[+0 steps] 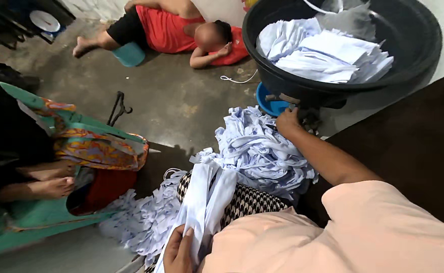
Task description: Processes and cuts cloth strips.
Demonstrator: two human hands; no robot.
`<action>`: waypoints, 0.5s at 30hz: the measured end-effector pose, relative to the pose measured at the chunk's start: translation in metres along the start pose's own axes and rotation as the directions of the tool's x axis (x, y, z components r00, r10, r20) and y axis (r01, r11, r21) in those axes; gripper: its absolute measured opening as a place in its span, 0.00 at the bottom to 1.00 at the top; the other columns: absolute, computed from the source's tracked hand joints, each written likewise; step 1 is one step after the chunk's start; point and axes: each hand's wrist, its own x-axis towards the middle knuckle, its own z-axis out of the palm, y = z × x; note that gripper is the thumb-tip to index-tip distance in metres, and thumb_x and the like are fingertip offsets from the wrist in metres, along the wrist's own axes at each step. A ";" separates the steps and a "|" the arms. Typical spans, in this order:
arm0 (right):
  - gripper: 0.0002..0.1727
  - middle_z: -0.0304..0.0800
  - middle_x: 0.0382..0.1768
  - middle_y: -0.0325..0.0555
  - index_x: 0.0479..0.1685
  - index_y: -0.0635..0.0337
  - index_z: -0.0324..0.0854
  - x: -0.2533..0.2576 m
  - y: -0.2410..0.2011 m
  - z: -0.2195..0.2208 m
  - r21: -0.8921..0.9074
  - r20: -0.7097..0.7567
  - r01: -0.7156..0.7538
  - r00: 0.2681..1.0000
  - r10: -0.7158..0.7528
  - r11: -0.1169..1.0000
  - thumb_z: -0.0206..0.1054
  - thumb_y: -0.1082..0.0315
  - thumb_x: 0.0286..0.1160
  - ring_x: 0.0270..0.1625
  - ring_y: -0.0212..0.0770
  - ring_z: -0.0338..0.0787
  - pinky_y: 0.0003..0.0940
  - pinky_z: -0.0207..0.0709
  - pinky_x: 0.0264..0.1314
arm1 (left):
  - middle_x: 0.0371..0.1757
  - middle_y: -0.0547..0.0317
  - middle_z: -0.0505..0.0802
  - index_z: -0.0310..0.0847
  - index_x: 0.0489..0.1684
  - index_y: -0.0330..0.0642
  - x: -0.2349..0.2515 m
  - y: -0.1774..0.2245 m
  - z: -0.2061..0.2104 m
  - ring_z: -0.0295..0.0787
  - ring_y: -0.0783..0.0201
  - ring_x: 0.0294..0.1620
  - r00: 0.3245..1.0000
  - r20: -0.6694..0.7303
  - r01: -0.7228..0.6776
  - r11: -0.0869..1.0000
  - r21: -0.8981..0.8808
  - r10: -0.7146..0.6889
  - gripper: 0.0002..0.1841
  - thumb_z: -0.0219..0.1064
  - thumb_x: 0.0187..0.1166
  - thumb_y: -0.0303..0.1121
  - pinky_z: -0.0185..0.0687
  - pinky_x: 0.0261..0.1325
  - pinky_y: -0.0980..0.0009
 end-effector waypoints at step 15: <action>0.20 0.87 0.45 0.69 0.54 0.66 0.87 -0.111 -0.062 -0.077 0.321 -0.357 0.694 0.719 -0.596 0.644 0.80 0.62 0.70 0.50 0.69 0.87 0.72 0.78 0.55 | 0.38 0.58 0.91 0.85 0.48 0.34 -0.003 -0.015 -0.018 0.89 0.69 0.39 0.998 -0.049 -0.039 0.998 0.050 0.042 0.09 0.61 0.84 0.30 0.87 0.48 0.68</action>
